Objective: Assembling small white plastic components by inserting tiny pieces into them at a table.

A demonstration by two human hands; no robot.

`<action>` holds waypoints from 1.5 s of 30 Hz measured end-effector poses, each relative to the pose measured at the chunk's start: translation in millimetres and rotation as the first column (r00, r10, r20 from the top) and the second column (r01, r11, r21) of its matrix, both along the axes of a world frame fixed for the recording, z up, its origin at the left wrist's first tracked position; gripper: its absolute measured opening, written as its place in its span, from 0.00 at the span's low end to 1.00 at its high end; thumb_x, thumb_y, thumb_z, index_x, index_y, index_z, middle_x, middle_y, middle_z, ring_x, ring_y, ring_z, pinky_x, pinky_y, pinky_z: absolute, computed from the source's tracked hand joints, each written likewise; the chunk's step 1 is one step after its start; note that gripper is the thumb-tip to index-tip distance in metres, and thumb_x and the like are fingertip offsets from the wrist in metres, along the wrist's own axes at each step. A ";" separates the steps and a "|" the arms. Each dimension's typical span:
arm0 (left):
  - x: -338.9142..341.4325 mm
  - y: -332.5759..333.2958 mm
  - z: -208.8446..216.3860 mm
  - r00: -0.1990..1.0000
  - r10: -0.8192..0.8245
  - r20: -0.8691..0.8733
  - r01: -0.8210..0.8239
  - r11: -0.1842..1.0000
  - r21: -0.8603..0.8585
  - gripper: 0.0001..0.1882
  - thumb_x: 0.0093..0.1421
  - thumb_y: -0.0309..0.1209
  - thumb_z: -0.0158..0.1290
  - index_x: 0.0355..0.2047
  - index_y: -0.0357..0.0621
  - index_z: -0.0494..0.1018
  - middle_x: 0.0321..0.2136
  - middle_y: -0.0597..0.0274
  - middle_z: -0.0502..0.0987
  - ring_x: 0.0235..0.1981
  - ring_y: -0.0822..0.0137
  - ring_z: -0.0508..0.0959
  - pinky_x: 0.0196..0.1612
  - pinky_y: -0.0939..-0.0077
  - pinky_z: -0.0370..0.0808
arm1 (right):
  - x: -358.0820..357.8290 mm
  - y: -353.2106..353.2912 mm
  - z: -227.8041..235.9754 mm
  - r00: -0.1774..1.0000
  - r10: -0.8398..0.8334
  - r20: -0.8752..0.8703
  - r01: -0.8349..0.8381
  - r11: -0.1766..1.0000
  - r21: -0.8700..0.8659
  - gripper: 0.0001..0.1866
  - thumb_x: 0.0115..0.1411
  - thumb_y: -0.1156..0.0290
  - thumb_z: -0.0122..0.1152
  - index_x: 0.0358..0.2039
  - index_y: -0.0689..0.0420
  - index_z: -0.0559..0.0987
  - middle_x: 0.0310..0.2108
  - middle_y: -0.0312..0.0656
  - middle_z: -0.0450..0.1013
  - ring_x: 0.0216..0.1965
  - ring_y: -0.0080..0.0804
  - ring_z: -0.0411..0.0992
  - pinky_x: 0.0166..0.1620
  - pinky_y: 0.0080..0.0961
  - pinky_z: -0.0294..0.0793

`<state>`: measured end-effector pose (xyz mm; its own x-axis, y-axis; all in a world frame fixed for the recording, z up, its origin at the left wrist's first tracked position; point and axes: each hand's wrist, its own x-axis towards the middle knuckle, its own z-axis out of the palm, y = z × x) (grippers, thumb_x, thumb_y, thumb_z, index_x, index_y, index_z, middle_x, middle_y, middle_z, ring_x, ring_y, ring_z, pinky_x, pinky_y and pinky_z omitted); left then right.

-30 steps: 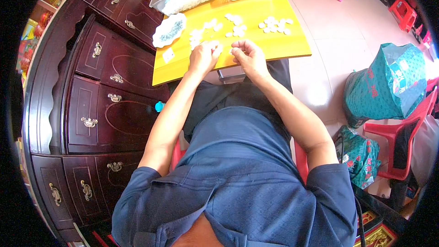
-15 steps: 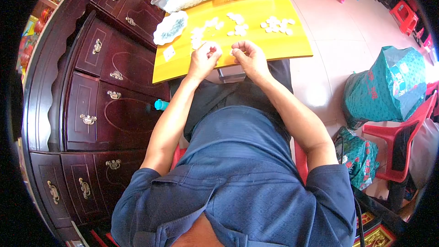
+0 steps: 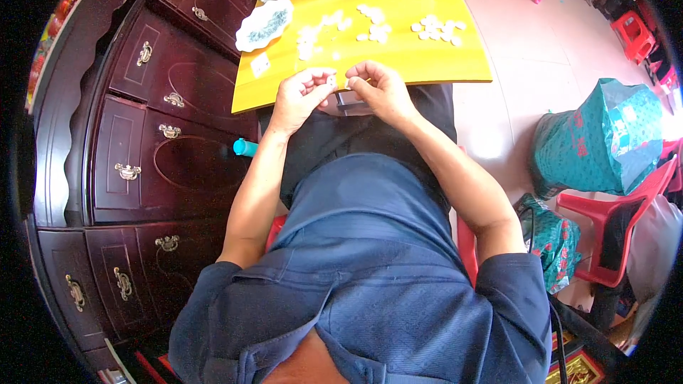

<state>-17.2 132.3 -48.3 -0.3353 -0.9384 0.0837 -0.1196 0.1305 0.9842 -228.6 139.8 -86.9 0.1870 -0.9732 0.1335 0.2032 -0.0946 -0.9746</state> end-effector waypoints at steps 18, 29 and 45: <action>-0.1 -0.1 -7.2 0.999 -0.010 0.045 0.013 0.998 -0.066 0.15 0.66 0.28 0.59 0.52 0.36 0.77 0.38 0.65 0.82 0.35 0.79 0.79 0.35 0.85 0.76 | 0.3 -0.2 -0.9 0.999 0.042 -0.033 -0.042 0.999 0.006 0.07 0.69 0.73 0.60 0.45 0.60 0.78 0.32 0.30 0.75 0.30 0.15 0.69 0.36 0.14 0.71; 0.1 -0.4 -10.2 0.999 -0.022 0.048 0.026 0.996 -0.084 0.15 0.66 0.26 0.59 0.52 0.37 0.77 0.38 0.65 0.82 0.34 0.79 0.79 0.34 0.84 0.77 | 1.1 0.7 1.8 0.998 0.037 -0.045 -0.036 0.999 0.016 0.07 0.68 0.73 0.61 0.45 0.60 0.79 0.32 0.29 0.75 0.30 0.15 0.69 0.35 0.14 0.70; -0.7 1.1 -8.1 0.997 -0.018 0.073 0.028 0.990 -0.136 0.14 0.66 0.26 0.58 0.51 0.36 0.78 0.37 0.67 0.82 0.31 0.81 0.78 0.33 0.85 0.76 | 1.2 2.0 1.4 0.998 0.028 -0.055 -0.027 0.999 0.024 0.07 0.67 0.73 0.62 0.44 0.60 0.79 0.32 0.29 0.76 0.30 0.14 0.70 0.35 0.14 0.71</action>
